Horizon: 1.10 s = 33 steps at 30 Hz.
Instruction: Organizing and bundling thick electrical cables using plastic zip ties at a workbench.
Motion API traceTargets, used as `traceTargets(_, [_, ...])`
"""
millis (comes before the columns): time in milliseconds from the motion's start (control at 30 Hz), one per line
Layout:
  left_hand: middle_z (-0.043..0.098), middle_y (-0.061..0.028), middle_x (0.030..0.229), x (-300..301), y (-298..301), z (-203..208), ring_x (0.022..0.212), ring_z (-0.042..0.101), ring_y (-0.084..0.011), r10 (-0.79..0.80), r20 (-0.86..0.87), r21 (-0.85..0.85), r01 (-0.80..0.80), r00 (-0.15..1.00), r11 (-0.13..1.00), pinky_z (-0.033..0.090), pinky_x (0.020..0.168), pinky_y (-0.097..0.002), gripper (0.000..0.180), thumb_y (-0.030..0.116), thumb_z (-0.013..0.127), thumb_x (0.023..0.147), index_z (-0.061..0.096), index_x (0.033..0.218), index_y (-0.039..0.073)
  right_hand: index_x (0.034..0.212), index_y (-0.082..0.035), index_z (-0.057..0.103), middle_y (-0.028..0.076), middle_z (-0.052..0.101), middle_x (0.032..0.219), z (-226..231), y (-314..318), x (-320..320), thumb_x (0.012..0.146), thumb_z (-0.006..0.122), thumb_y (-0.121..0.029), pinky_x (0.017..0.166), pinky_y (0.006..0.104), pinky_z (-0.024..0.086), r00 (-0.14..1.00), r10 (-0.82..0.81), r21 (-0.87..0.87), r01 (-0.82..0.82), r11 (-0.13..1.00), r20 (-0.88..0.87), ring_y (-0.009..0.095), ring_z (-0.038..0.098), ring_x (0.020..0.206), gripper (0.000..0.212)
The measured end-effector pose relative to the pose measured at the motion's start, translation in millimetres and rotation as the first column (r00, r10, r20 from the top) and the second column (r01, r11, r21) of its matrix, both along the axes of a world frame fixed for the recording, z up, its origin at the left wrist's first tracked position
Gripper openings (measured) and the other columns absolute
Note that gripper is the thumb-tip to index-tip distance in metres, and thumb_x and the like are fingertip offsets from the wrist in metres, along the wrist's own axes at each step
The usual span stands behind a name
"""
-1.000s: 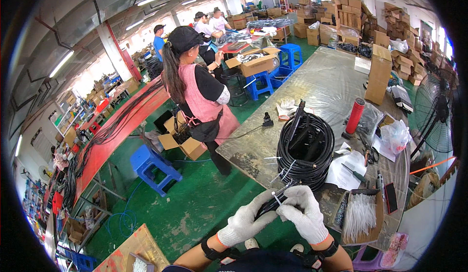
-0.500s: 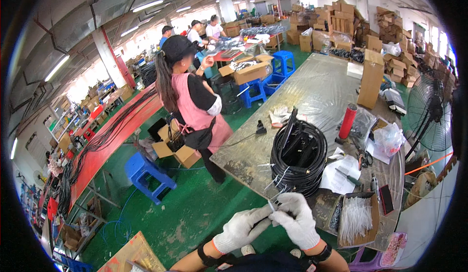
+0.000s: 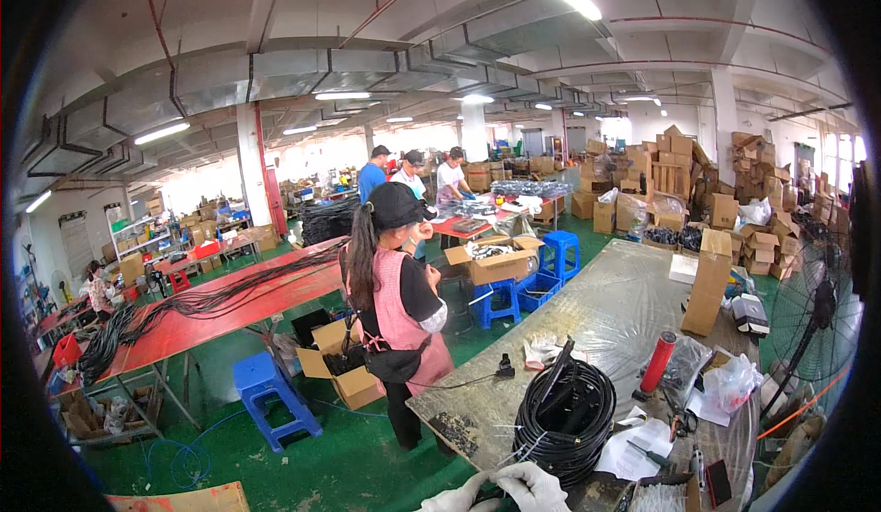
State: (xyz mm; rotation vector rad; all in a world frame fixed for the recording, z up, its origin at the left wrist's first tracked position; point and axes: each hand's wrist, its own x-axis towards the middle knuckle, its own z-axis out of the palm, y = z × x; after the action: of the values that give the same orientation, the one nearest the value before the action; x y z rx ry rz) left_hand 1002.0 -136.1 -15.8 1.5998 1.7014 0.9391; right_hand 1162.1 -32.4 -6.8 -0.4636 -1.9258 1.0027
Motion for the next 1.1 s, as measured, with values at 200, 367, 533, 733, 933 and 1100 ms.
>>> traceTargets(200, [0.060,-0.0162,0.123,-6.0,10.7,-24.0,0.113,0.060,-0.0230,0.057,0.164,0.177,-0.086,0.985,0.980,0.048,0.099,-0.0348,0.049,0.014,0.062,0.096,0.041,0.138,0.002,0.099,-0.003,0.061,0.006,0.068,0.092,-24.4,7.9,-13.9,0.094,0.059,0.000,0.081,0.0269,0.051,0.936,0.098,-0.552,-0.281,0.785,-0.338,0.014,0.065,0.088,0.007])
traceTargets(367, [0.061,-0.0109,0.120,-20.1,22.7,-67.5,0.109,0.060,-0.0195,0.028,0.486,0.192,-0.138,0.873,0.972,0.050,0.094,-0.0334,0.041,0.008,0.060,0.097,0.044,0.135,0.002,0.100,-0.002,0.060,0.010,0.070,0.093,-48.5,-9.9,-9.3,0.094,0.060,0.001,0.083,0.0290,0.052,0.944,0.100,-0.574,-0.273,0.772,-0.314,0.016,0.066,0.088,0.007])
traceTargets(533, [0.065,-0.0085,0.110,-18.2,19.7,-58.8,0.092,0.061,-0.0137,0.111,0.274,0.115,-0.147,0.955,0.982,0.053,0.079,-0.0301,0.039,0.018,0.060,0.098,0.050,0.134,0.006,0.104,0.000,0.064,0.009,0.071,0.097,-44.1,-5.1,-7.5,0.094,0.061,-0.002,0.085,0.0284,0.052,0.977,0.064,-0.546,-0.168,0.821,-0.205,0.016,0.066,0.092,0.010])
traceTargets(733, [0.066,-0.0112,0.110,-16.7,16.1,-41.6,0.093,0.062,-0.0147,0.152,0.210,0.123,-0.180,0.966,0.976,0.052,0.081,-0.0303,0.040,0.020,0.060,0.098,0.052,0.134,0.005,0.110,-0.001,0.069,0.010,0.072,0.103,-57.7,0.6,-11.1,0.094,0.062,-0.004,0.088,0.0294,0.051,0.985,0.074,-0.343,-0.124,0.931,-0.157,0.017,0.066,0.096,0.017])
traceTargets(933, [0.062,-0.0156,0.121,-19.8,18.1,-52.4,0.112,0.059,-0.0223,0.081,0.248,0.144,-0.119,0.965,0.982,0.048,0.096,-0.0327,0.042,0.018,0.059,0.097,0.051,0.134,0.002,0.104,0.000,0.069,0.008,0.072,0.101,-46.9,3.4,-19.4,0.093,0.063,-0.003,0.087,0.0289,0.052,0.977,0.084,-0.522,-0.175,0.835,-0.193,0.015,0.067,0.095,0.013])
traceTargets(1100, [0.062,-0.0166,0.123,-17.2,8.7,-37.7,0.114,0.059,-0.0242,0.101,0.322,0.137,-0.152,0.941,0.979,0.047,0.098,-0.0334,0.043,0.018,0.059,0.097,0.049,0.136,0.002,0.103,-0.001,0.069,0.007,0.072,0.101,-42.9,-1.7,-18.7,0.093,0.064,-0.003,0.088,0.0278,0.051,0.963,0.124,-0.515,-0.235,0.824,-0.241,0.014,0.066,0.094,0.012])
